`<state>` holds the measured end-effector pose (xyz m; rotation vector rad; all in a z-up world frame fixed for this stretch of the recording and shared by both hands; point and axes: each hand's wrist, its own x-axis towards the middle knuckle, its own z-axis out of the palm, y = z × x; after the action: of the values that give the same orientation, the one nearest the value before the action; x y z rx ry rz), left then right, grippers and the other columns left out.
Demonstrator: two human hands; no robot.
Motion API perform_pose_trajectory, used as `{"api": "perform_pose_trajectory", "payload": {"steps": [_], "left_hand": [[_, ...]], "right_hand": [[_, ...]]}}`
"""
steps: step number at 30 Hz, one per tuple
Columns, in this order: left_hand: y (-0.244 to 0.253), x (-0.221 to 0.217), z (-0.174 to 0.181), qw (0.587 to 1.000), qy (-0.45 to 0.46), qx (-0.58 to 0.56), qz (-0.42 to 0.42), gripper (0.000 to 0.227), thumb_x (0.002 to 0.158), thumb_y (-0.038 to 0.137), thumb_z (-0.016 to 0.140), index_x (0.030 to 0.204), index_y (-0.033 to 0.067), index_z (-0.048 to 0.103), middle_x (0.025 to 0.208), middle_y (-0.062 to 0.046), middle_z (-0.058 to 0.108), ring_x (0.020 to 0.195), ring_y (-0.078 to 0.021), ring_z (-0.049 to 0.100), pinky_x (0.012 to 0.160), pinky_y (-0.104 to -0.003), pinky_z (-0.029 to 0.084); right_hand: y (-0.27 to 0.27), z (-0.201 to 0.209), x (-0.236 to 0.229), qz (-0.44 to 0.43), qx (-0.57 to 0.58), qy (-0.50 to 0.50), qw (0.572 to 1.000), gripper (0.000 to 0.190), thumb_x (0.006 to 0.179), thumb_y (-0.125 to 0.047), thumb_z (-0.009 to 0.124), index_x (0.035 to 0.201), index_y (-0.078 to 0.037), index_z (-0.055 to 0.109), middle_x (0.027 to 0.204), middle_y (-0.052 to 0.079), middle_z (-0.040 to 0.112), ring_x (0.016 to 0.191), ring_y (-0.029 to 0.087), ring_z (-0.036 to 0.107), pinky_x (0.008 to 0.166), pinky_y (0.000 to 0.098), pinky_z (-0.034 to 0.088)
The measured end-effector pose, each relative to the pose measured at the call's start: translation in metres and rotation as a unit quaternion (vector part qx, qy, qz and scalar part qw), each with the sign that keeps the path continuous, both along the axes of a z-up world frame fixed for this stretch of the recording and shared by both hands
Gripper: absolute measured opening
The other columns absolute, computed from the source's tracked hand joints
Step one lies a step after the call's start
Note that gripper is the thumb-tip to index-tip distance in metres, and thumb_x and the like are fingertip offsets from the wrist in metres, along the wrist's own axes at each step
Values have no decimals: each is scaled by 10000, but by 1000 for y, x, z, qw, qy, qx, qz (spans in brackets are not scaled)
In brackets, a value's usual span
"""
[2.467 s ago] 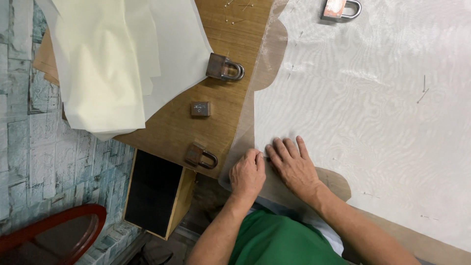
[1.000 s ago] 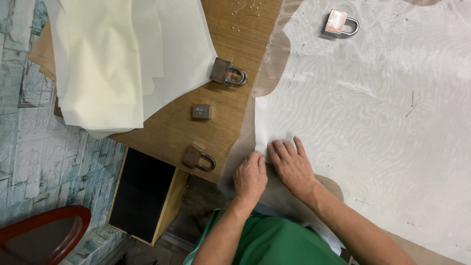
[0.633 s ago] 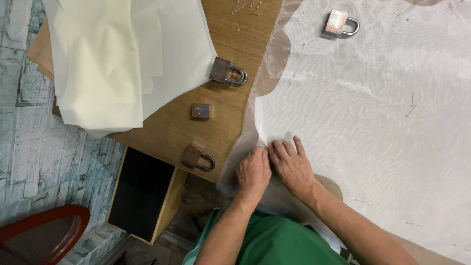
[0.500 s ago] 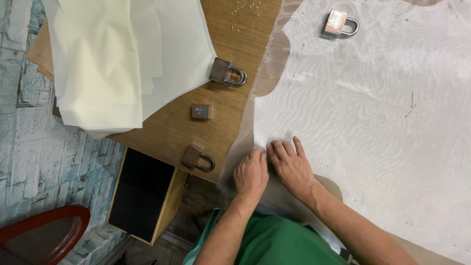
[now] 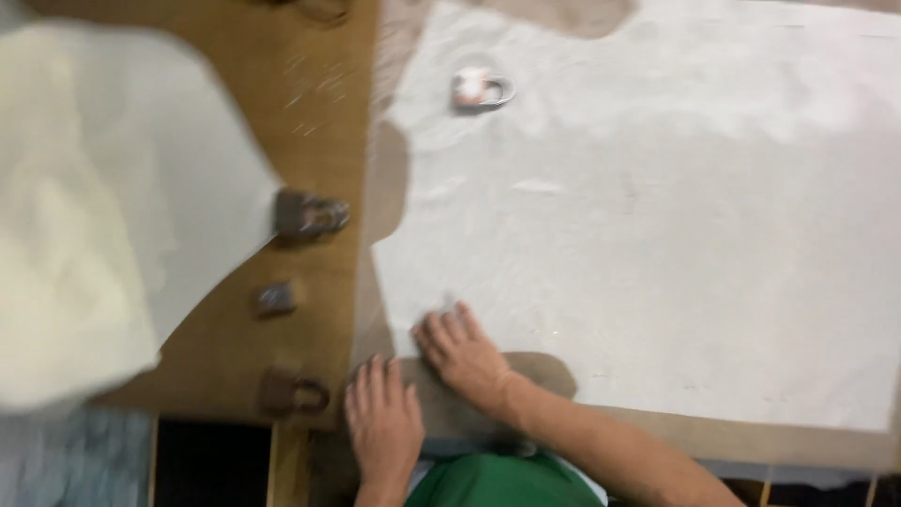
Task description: The person pins a white fabric pattern onto a larger sheet of material on a wooden table. They use small metal pins to secure the pattern in place, working along the edges and corners while occasionally adjusting the fabric and removing small weights.
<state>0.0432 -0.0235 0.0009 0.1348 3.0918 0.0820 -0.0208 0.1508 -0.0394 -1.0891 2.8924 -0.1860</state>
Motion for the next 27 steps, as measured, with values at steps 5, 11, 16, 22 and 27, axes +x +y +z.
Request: {"api": "perform_pose_trajectory", "payload": {"steps": [5,11,16,22,27], "left_hand": [[46,-83,41,986,94,120,-66,302,1009,228,542,1254,99,660,1255,-79,683,1135,-305,639,930,-448,505],[204,-175,4,929,92,250,-259,90,943,165,598,1005,114,637,944,-59,644,889,-293,618,787,-439,475],[308,-199,-45,939,105,216,-247,150,936,237,707,864,147,611,805,-21,593,766,-251,588,651,-417,467],[341,-202,-69,952,174,118,-222,173,957,205,627,791,175,590,743,11,553,676,-197,546,586,-362,411],[352,-197,-82,962,153,92,-208,80,846,220,565,890,207,631,854,-9,630,811,-253,615,698,-423,474]], "right_hand": [[30,30,-3,-55,-29,-31,998,506,1004,-160,451,1498,-47,467,1465,224,522,1287,398,504,1211,628,253],[136,35,26,-236,-82,13,968,381,1006,-209,538,1342,-34,572,1337,186,610,1247,362,560,1160,620,307],[186,37,54,-323,-16,66,944,374,996,-285,572,1310,-85,613,1336,99,631,1220,272,590,1165,547,345],[201,36,70,-346,-48,62,935,370,996,-292,566,1302,-90,613,1367,84,626,1214,266,601,1153,561,357],[210,29,71,-332,-50,74,939,387,950,-310,606,1289,-125,637,1350,91,659,1220,278,626,1137,588,385]]}}
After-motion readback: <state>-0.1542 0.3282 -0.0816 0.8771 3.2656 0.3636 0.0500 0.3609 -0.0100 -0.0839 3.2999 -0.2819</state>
